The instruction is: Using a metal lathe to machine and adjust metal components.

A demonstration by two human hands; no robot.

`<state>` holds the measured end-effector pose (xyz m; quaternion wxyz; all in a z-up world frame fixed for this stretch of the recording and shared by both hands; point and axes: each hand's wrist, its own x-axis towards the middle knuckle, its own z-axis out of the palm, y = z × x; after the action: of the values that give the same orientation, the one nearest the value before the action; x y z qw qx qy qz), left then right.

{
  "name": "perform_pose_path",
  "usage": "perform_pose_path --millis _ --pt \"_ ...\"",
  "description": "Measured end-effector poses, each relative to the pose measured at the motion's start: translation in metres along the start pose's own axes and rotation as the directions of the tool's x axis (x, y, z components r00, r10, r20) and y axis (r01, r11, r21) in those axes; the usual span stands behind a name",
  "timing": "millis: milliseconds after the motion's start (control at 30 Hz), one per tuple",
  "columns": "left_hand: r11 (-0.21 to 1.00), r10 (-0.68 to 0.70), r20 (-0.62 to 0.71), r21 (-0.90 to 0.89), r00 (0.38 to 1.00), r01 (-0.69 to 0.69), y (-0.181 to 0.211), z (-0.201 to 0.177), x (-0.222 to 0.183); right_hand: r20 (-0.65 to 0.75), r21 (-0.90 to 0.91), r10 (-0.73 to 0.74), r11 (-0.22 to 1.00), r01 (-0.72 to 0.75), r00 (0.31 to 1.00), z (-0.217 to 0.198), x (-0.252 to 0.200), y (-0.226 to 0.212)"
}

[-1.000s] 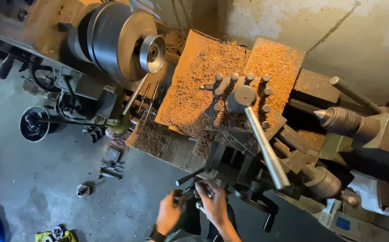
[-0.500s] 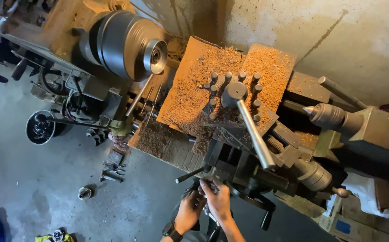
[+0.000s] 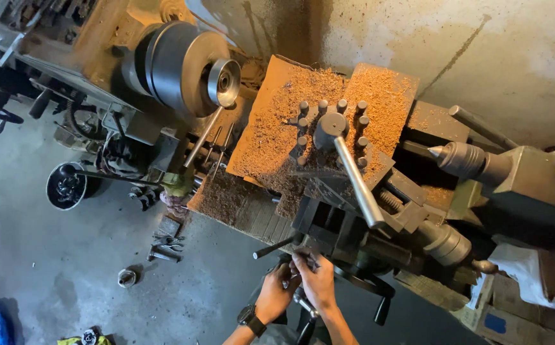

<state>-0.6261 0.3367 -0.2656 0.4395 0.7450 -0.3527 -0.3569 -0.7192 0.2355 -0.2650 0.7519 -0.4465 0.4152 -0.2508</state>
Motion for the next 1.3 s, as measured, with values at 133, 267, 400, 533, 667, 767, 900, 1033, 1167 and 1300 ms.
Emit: perform_pose_path --millis 133,267,400,533,667,767,900,1033,1167,1300 --pt "0.994 -0.088 0.054 0.068 0.995 0.084 0.001 0.000 0.010 -0.078 -0.077 -0.054 0.996 0.048 0.995 -0.011 0.001 0.003" --pt "0.999 -0.038 0.078 0.001 0.996 0.038 0.020 0.001 0.009 -0.477 -0.451 -0.471 0.856 0.253 0.742 -0.074 -0.010 0.000" --pt "0.998 0.012 0.094 0.055 0.996 -0.017 -0.011 0.002 -0.002 -0.825 -0.340 -0.299 0.941 0.003 0.479 -0.231 -0.055 0.108" --pt "0.965 -0.172 0.105 0.217 0.979 0.146 -0.034 0.008 -0.022 -0.843 -0.402 -0.130 0.797 -0.451 0.522 -0.309 -0.069 0.238" --pt "0.959 0.043 0.024 0.279 0.999 -0.048 -0.015 0.006 -0.041 -0.716 -0.063 0.357 0.822 -0.566 0.599 -0.311 -0.080 0.275" --pt "0.946 -0.155 -0.002 0.289 0.988 0.149 -0.023 0.005 -0.054 -0.521 -0.086 0.428 0.834 -0.545 0.738 -0.271 -0.091 0.273" --pt "0.948 -0.166 -0.014 0.274 0.986 0.163 -0.032 0.001 -0.064 -0.288 -0.288 0.310 0.874 -0.391 0.906 -0.249 -0.085 0.405" --pt "0.958 -0.160 -0.005 0.240 0.987 0.156 -0.049 0.025 -0.068 -0.121 -0.807 -0.332 0.582 0.102 0.936 -0.291 -0.016 0.448" --pt "0.969 -0.132 0.050 0.216 0.990 0.119 -0.055 0.028 -0.062 -0.442 -0.389 0.120 0.867 -0.311 0.889 -0.330 -0.101 0.349" --pt "0.949 -0.240 0.087 0.233 0.967 0.215 -0.080 0.026 -0.070 -0.467 0.021 0.500 0.831 -0.556 0.730 -0.249 -0.091 0.308"
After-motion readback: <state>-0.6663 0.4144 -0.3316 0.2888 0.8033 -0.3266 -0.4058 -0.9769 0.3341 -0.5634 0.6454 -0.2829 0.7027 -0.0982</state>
